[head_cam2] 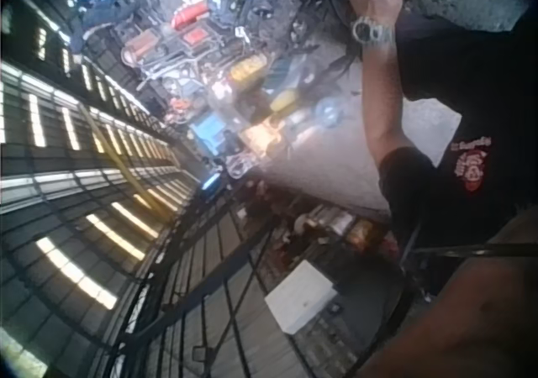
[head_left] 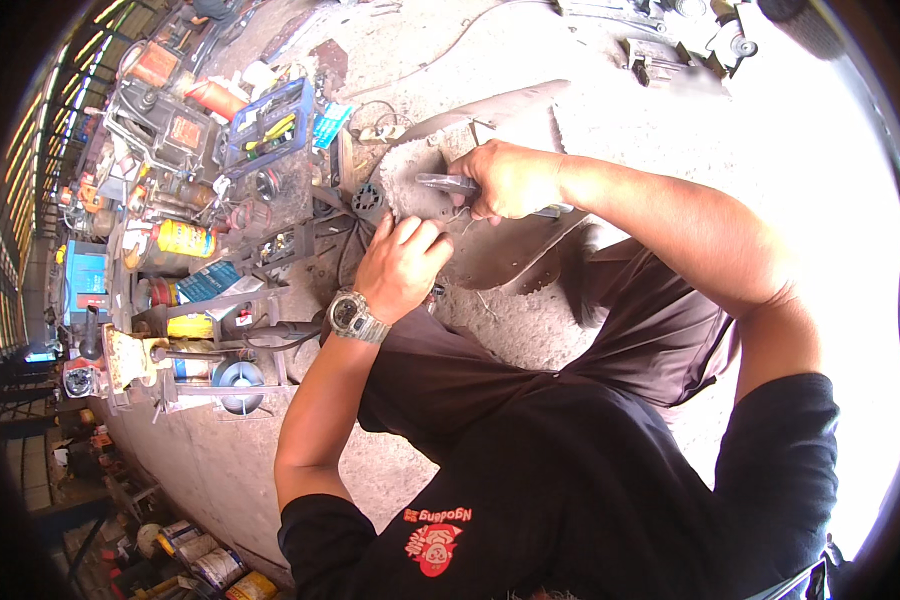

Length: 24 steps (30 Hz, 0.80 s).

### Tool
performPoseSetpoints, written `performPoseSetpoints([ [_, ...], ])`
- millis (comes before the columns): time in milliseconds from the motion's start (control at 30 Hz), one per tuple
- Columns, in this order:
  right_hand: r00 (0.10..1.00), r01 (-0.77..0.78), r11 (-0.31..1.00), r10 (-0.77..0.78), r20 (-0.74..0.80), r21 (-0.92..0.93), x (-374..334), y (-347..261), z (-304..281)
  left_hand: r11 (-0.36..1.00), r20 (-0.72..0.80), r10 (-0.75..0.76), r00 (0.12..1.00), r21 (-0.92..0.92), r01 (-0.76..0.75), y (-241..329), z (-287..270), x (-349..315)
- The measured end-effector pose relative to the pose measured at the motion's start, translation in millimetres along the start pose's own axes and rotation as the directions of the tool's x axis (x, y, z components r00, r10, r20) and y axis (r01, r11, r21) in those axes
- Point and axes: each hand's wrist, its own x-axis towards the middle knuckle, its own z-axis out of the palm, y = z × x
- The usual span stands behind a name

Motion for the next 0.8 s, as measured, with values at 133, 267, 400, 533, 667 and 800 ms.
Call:
performPoseSetpoints([
  [133, 0.999, -0.048, 0.999, 0.047, -0.025, -0.017, -1, 6, 2, 1.0, 0.041, -0.018, 0.999, -0.02, 0.018, 5, 8, 1],
  [267, 0.998, -0.054, 0.998, 0.055, -0.036, 0.033, -3, 7, 7, 0.997, 0.041, -0.031, 0.999, -0.067, 0.034, 10, 14, 4],
  [400, 0.997, -0.034, 0.997, 0.038, -0.063, 0.07, -7, 12, 9, 0.992, 0.017, -0.068, 0.998, -0.109, 0.069, 14, 17, 6],
  [533, 0.93, 0.225, 0.95, -0.276, -0.243, -0.218, 5, 38, 21, 0.999, -0.005, -0.013, 1.0, -0.048, 0.013, 12, 25, 12],
  [667, 0.974, 0.075, 0.985, -0.106, -0.202, -0.152, 2, 26, 20, 0.997, 0.011, -0.013, 1.0, -0.079, 0.014, 12, 36, 9],
  [800, 0.997, -0.034, 0.979, 0.018, -0.079, -0.203, 1, 7, 11, 0.995, 0.074, -0.019, 0.997, -0.094, 0.026, 14, 32, 13],
])
